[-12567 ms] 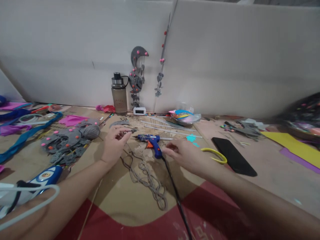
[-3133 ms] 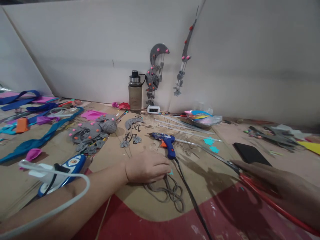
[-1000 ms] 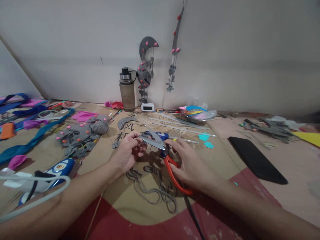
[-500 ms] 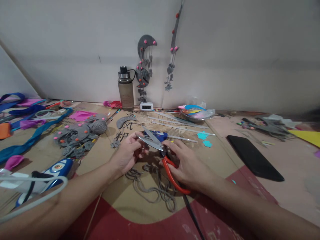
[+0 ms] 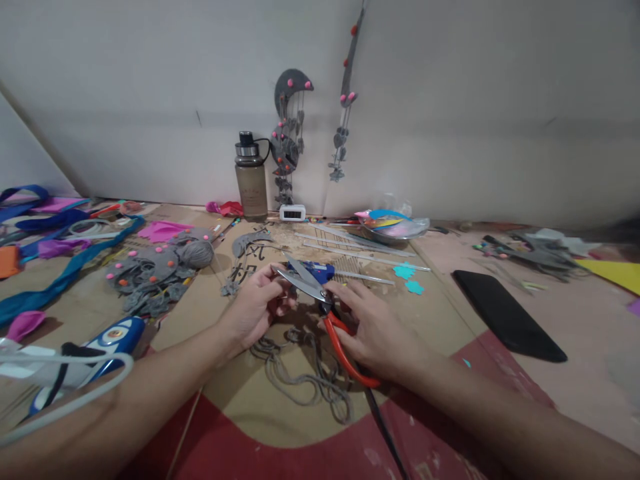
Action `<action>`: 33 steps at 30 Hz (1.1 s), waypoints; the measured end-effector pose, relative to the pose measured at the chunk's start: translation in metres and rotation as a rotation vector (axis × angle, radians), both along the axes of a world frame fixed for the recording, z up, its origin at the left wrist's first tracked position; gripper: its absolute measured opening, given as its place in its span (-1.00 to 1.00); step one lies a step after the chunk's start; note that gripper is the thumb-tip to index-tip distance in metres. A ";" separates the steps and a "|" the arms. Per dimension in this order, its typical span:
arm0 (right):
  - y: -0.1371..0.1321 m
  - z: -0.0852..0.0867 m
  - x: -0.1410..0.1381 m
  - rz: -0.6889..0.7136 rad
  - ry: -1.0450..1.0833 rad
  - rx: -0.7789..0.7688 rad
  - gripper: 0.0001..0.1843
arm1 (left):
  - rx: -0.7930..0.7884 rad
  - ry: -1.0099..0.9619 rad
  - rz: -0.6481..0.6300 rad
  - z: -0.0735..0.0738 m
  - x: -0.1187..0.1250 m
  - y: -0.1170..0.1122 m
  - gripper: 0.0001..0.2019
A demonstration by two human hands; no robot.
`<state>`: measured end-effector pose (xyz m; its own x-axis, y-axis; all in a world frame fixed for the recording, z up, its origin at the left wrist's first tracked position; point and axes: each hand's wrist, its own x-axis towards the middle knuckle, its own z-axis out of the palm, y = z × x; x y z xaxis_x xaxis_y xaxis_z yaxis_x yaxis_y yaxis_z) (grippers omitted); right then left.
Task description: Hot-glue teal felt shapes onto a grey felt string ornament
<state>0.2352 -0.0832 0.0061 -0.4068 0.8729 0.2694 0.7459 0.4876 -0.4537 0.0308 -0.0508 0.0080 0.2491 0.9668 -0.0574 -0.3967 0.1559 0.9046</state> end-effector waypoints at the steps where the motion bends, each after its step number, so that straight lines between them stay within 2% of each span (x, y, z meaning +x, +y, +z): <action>1: 0.000 0.000 0.000 0.000 -0.002 -0.002 -0.50 | 0.000 0.001 0.001 0.000 0.000 0.000 -0.78; 14: 0.000 -0.002 0.000 -0.002 0.008 0.047 -0.48 | -0.004 -0.004 0.012 -0.001 -0.001 0.000 -0.75; 25: 0.000 -0.001 0.001 0.001 -0.010 0.013 -0.50 | 0.007 0.021 0.022 0.000 0.000 0.000 -0.78; 29: 0.002 -0.001 0.002 0.008 0.057 0.025 -0.51 | 0.033 0.049 0.091 -0.001 0.000 0.002 -0.79; 33: 0.008 0.000 0.003 -0.049 0.170 0.091 -0.51 | 0.030 0.035 0.196 0.000 -0.002 0.004 -0.73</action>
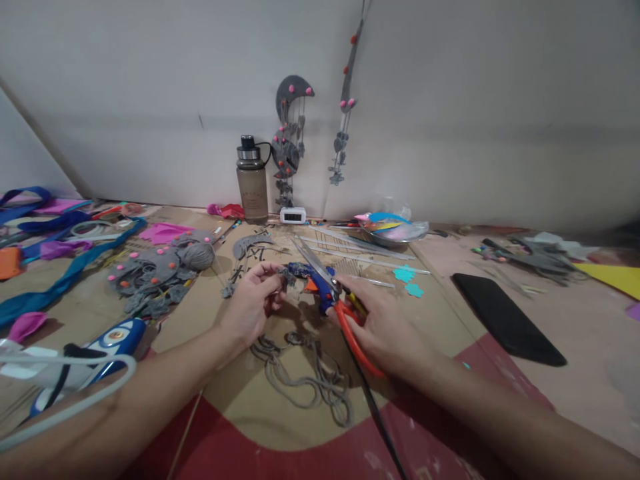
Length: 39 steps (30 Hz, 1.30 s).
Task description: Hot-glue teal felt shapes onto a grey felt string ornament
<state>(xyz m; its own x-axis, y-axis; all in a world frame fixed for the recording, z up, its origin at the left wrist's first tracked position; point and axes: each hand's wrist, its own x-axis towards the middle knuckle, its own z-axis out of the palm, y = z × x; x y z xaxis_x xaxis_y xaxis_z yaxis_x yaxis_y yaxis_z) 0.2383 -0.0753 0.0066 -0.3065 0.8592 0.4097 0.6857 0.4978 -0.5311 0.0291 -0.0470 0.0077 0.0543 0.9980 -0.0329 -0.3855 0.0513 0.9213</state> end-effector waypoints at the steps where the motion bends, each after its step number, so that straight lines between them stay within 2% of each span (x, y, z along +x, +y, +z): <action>1: 0.001 0.000 0.000 -0.013 0.006 0.000 -0.51 | 0.004 -0.005 0.011 0.000 0.000 0.000 -0.73; 10: 0.001 0.000 -0.002 -0.037 -0.028 -0.058 -0.49 | 0.057 0.031 0.052 0.000 0.002 0.001 -0.68; 15: 0.002 0.001 -0.001 -0.039 -0.017 -0.068 -0.49 | 0.059 0.051 0.051 -0.004 0.001 0.003 -0.75; 20: -0.002 0.003 -0.001 -0.008 -0.121 -0.074 -0.54 | 0.081 0.057 0.035 -0.005 0.001 0.004 -0.81; 28: -0.003 -0.001 -0.001 0.045 -0.181 -0.043 -0.46 | 0.098 0.063 0.033 -0.008 0.002 0.003 -0.84; 33: -0.004 -0.001 0.000 0.042 -0.182 -0.020 -0.47 | 0.089 0.061 -0.019 -0.005 0.004 0.000 -0.84; 39: -0.005 0.000 -0.001 0.042 -0.178 -0.012 -0.47 | 0.097 0.047 -0.020 -0.005 0.005 -0.001 -0.84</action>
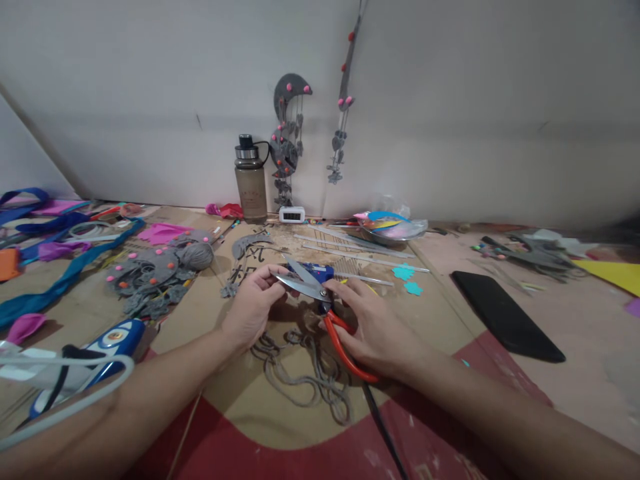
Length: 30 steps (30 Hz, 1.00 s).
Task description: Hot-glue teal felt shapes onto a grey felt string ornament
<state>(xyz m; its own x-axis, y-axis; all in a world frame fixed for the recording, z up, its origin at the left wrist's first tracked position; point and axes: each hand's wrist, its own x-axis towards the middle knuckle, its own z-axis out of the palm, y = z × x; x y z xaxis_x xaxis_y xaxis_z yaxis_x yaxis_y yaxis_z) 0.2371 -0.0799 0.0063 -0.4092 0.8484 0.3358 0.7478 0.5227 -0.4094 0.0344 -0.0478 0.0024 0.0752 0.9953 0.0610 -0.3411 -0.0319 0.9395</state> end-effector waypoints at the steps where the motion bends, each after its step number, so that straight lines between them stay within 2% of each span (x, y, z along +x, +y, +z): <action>1: 0.000 0.000 0.000 0.003 0.000 -0.003 -0.48 | -0.002 0.002 -0.004 -0.001 0.000 0.000 -0.84; 30: -0.001 -0.002 0.001 0.005 -0.032 -0.074 -0.47 | -0.035 0.021 -0.026 -0.002 -0.002 0.001 -0.83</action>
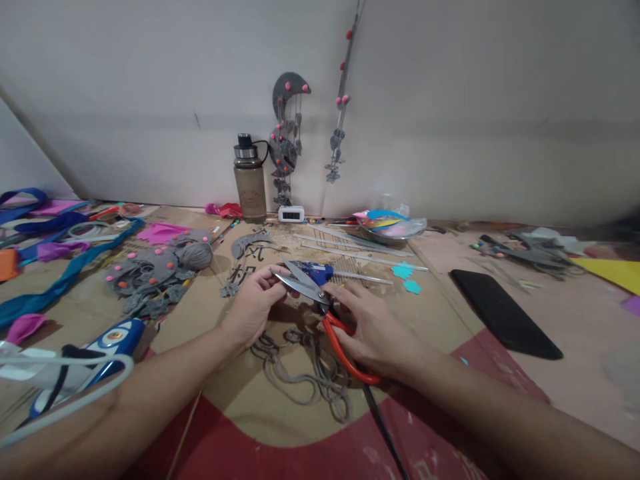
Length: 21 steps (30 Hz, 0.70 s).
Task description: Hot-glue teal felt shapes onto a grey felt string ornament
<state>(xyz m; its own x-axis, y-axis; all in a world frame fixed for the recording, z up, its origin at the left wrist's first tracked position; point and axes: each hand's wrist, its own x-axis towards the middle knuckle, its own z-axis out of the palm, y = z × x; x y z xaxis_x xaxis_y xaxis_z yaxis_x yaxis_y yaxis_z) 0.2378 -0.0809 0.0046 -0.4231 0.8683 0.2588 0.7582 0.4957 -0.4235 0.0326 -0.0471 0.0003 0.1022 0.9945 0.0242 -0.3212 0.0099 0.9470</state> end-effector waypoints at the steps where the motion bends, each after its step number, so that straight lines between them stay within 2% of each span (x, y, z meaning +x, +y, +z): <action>1: 0.000 0.000 0.000 0.000 0.000 -0.003 -0.47 | 0.001 0.000 -0.001 0.000 0.000 0.000 -0.83; 9: 0.001 0.002 -0.002 -0.003 0.079 0.005 -0.50 | -0.016 -0.016 -0.037 0.002 0.001 0.002 -0.83; 12: 0.004 0.002 -0.001 -0.046 0.155 0.029 -0.52 | -0.051 -0.003 -0.025 0.004 0.001 0.003 -0.79; 16: 0.008 -0.001 0.001 -0.099 0.153 0.046 -0.50 | -0.067 0.010 -0.013 0.002 0.000 0.004 -0.72; 21: 0.007 -0.003 0.001 -0.046 0.158 0.046 -0.54 | -0.039 -0.001 -0.007 -0.002 0.000 0.006 -0.70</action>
<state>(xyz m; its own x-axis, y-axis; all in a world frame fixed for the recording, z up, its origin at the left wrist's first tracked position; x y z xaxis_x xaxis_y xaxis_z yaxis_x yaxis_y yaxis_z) 0.2389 -0.0737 0.0020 -0.3344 0.8714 0.3590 0.7064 0.4839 -0.5166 0.0327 -0.0406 -0.0014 0.1092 0.9939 -0.0149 -0.3218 0.0495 0.9455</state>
